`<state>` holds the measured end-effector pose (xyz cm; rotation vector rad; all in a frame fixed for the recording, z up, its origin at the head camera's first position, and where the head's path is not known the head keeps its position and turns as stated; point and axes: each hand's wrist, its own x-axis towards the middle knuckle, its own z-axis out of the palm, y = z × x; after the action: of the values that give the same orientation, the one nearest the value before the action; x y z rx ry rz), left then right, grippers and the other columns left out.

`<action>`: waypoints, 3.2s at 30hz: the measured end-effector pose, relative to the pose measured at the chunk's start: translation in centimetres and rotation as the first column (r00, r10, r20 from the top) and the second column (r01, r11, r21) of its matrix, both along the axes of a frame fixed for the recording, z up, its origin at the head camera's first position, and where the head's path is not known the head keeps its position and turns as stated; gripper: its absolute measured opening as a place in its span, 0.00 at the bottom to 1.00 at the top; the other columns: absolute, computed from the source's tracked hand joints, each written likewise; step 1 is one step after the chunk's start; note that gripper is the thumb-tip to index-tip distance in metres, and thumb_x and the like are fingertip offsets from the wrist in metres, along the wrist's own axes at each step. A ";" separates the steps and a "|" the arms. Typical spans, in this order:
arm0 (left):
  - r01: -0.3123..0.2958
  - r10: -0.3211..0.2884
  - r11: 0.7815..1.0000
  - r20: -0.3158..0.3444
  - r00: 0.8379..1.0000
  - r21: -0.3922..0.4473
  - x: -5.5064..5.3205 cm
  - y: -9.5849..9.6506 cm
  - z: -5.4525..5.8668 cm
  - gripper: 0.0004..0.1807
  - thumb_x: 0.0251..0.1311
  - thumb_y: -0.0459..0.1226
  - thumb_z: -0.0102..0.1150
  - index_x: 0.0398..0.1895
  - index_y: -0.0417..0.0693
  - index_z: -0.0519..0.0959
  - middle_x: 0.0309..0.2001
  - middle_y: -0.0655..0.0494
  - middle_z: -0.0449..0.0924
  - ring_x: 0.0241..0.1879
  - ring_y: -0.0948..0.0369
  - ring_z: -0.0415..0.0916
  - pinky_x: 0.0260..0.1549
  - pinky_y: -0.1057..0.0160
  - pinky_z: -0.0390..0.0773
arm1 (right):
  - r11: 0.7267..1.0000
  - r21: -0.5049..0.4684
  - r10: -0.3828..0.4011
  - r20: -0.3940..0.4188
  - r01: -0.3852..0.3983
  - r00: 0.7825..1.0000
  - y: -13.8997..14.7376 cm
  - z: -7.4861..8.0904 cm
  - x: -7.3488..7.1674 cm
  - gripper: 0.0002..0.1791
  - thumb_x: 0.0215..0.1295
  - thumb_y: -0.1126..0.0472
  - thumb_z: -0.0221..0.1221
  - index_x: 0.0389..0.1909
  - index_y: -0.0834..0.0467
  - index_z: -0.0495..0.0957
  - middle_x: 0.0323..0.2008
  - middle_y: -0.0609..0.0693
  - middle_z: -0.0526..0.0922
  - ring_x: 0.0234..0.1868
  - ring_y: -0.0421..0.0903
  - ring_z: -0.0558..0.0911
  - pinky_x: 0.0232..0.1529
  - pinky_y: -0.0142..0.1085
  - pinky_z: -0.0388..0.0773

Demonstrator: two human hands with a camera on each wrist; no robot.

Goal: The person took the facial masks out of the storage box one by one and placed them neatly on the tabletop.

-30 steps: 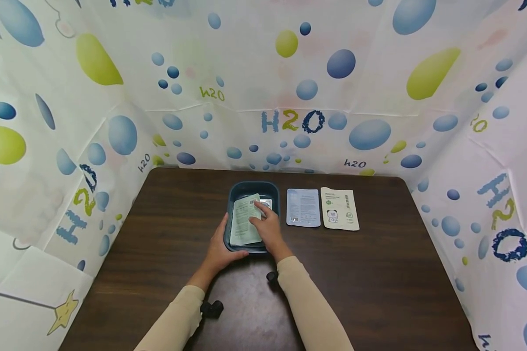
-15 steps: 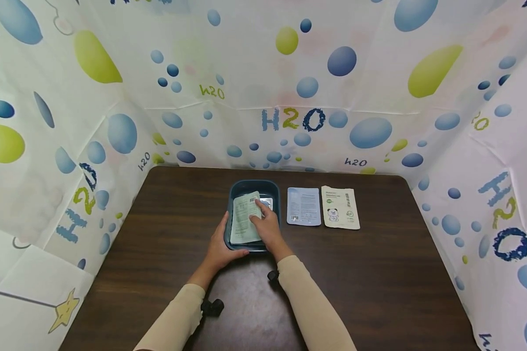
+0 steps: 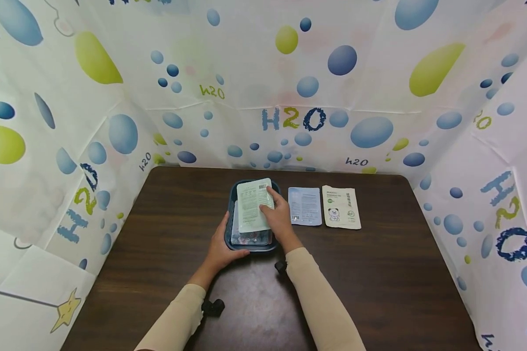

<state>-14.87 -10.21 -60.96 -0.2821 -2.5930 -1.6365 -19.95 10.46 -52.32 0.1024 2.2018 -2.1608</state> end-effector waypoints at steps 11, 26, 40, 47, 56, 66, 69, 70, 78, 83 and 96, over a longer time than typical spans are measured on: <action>0.001 -0.001 1.000 -0.022 1.000 0.014 -0.1 -0.1 -0.2 0.75 0.31 0.52 0.88 0.83 0.54 0.48 0.79 0.41 0.56 0.76 0.42 0.59 0.71 0.35 0.63 | 0.996 0.042 -0.075 -0.089 0.079 0.993 3.4 2.1 -2.2 0.41 0.64 0.78 0.57 0.77 0.53 0.64 0.68 0.59 0.75 0.57 0.56 0.83 0.38 0.25 0.82; -0.005 0.004 1.000 0.012 1.000 0.025 -0.1 -0.1 0.0 0.75 0.31 0.50 0.88 0.83 0.57 0.48 0.80 0.46 0.55 0.77 0.44 0.58 0.73 0.36 0.60 | 0.974 0.068 -0.207 -0.129 0.217 0.970 10.0 4.9 -4.0 0.40 0.65 0.78 0.54 0.78 0.53 0.62 0.71 0.58 0.72 0.60 0.48 0.80 0.48 0.24 0.80; 0.005 -0.005 1.000 0.006 1.000 0.020 -0.2 -0.1 0.0 0.75 0.32 0.49 0.88 0.84 0.56 0.47 0.81 0.47 0.54 0.77 0.44 0.57 0.73 0.36 0.59 | 0.923 0.121 -0.355 -0.099 0.365 0.930 19.3 6.7 -4.3 0.41 0.68 0.77 0.54 0.79 0.48 0.60 0.76 0.54 0.66 0.68 0.48 0.76 0.50 0.23 0.79; -0.006 0.006 1.000 0.006 1.000 -0.004 -0.2 -0.2 -0.2 0.75 0.32 0.49 0.88 0.84 0.57 0.47 0.81 0.47 0.54 0.78 0.44 0.57 0.73 0.36 0.60 | 0.906 0.200 -0.373 -0.045 0.374 0.927 22.8 6.4 -3.9 0.42 0.70 0.76 0.53 0.80 0.45 0.57 0.78 0.51 0.64 0.68 0.46 0.74 0.57 0.26 0.79; -0.015 0.016 1.000 0.017 1.000 -0.009 -0.1 -0.3 -0.1 0.74 0.32 0.49 0.88 0.83 0.58 0.47 0.81 0.48 0.53 0.78 0.45 0.56 0.74 0.36 0.58 | 0.863 0.358 -0.379 -0.012 0.358 0.925 26.2 4.3 -3.3 0.45 0.68 0.74 0.56 0.81 0.47 0.52 0.79 0.52 0.60 0.69 0.46 0.72 0.55 0.25 0.75; -0.001 0.001 1.000 0.009 1.000 0.013 0.0 -0.2 -0.1 0.73 0.33 0.50 0.88 0.83 0.58 0.48 0.81 0.47 0.54 0.77 0.44 0.57 0.73 0.34 0.59 | 0.776 0.587 -0.341 0.083 0.230 0.937 29.6 0.9 -2.2 0.45 0.65 0.75 0.54 0.81 0.56 0.49 0.78 0.63 0.59 0.71 0.62 0.68 0.69 0.57 0.69; 0.006 -0.006 1.000 0.007 1.000 0.018 0.0 -0.2 -0.1 0.73 0.33 0.49 0.88 0.83 0.59 0.48 0.81 0.47 0.54 0.77 0.44 0.57 0.73 0.34 0.59 | 0.721 0.669 -0.317 0.088 0.179 0.944 30.5 0.0 -1.7 0.40 0.64 0.72 0.54 0.79 0.61 0.56 0.74 0.71 0.63 0.67 0.66 0.69 0.65 0.59 0.69; 0.007 -0.007 1.000 0.007 1.000 0.016 0.0 -0.1 -0.2 0.74 0.33 0.49 0.88 0.83 0.59 0.47 0.81 0.48 0.54 0.77 0.44 0.57 0.73 0.34 0.59 | 0.703 0.692 -0.315 0.099 0.162 0.944 30.8 -0.2 -1.6 0.39 0.64 0.71 0.54 0.78 0.62 0.58 0.73 0.73 0.63 0.67 0.67 0.68 0.65 0.60 0.68; 0.014 -0.015 1.000 0.020 1.000 0.018 0.2 -0.1 -0.2 0.73 0.34 0.49 0.87 0.84 0.59 0.47 0.81 0.47 0.53 0.78 0.44 0.56 0.73 0.33 0.58 | 0.573 0.814 -0.317 0.110 0.098 0.942 31.8 -2.4 -1.0 0.34 0.58 0.72 0.50 0.70 0.68 0.69 0.69 0.78 0.65 0.64 0.74 0.69 0.60 0.64 0.72; 0.003 -0.003 1.000 0.017 1.000 0.025 0.3 -0.2 0.0 0.73 0.34 0.48 0.88 0.83 0.59 0.47 0.81 0.47 0.54 0.77 0.43 0.57 0.72 0.33 0.58 | 0.498 0.861 -0.270 0.037 0.106 0.962 31.9 -4.0 -1.1 0.32 0.56 0.74 0.47 0.65 0.72 0.72 0.68 0.78 0.66 0.62 0.74 0.71 0.61 0.65 0.70; 0.000 0.001 1.000 -0.010 1.000 0.017 0.2 -0.1 -0.2 0.74 0.32 0.46 0.88 0.83 0.54 0.48 0.80 0.44 0.55 0.77 0.42 0.57 0.71 0.33 0.60 | 0.472 0.882 -0.093 0.047 0.002 0.995 32.4 -7.0 1.0 0.32 0.77 0.54 0.45 0.69 0.77 0.63 0.71 0.85 0.51 0.73 0.81 0.54 0.73 0.69 0.52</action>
<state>-14.66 -10.35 -61.14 -0.2877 -2.5708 -1.6517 -18.92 42.86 -59.27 0.2899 3.0047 -0.7236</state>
